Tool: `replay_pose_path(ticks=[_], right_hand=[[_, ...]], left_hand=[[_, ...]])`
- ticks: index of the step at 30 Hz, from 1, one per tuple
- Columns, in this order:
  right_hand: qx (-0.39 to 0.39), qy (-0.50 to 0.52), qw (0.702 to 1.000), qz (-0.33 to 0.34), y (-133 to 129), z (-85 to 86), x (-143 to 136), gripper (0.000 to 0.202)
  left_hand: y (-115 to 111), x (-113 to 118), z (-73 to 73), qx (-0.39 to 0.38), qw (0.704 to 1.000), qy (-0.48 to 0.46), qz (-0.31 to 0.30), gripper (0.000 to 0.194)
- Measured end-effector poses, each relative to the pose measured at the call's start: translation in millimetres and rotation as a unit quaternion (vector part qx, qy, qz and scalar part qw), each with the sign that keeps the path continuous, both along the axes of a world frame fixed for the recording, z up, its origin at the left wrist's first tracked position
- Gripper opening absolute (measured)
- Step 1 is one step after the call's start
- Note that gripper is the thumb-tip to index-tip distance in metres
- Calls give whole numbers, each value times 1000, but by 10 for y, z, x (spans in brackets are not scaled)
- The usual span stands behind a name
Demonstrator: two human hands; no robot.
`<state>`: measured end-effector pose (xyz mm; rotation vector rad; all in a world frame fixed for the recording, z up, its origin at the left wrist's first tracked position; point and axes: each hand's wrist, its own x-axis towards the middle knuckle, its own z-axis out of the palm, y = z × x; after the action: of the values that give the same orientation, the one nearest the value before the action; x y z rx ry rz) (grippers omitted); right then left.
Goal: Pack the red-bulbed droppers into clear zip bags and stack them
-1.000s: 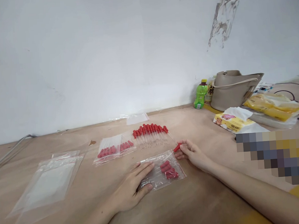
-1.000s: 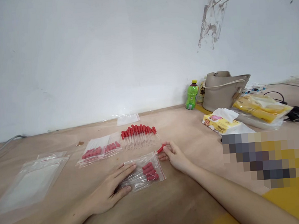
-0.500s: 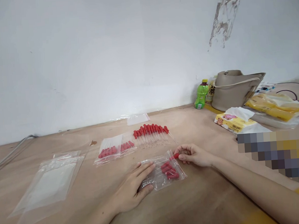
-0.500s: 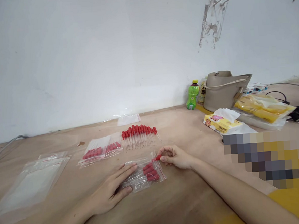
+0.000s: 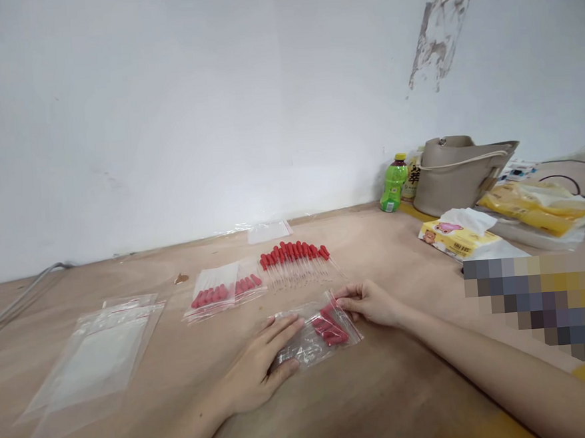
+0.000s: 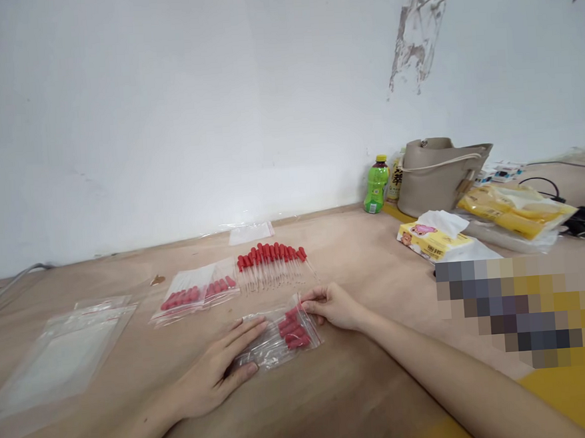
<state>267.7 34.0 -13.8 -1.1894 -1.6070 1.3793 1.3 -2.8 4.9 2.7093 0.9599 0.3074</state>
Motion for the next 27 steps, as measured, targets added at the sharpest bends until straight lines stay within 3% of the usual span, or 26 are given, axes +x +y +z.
replay_pose_path(ticks=[4, 6, 12, 18, 25, 27], right_hand=[[37, -9, 994, -98, -48, -62, -135, 35], [80, -30, 990, -112, -71, -71, -175, 32], [158, -81, 979, -101, -57, -140, -166, 21], [214, -130, 966, -63, -89, -102, -132, 24], [197, -159, 962, -102, -100, -70, -126, 15], [209, -151, 963, -80, -90, -101, -121, 15]], left_hand=[[-5, 3, 0, 2, 1000, -7, 0, 52], [-6, 3, 5, 4, 1000, -14, -2, 52], [-12, 7, 16, 1, 1000, -15, 2, 51], [-13, 15, 22, 0, 1000, -14, 0, 48], [2, 21, 33, -9, 1000, -10, -16, 50], [4, 21, 29, -9, 1000, -9, -15, 50]])
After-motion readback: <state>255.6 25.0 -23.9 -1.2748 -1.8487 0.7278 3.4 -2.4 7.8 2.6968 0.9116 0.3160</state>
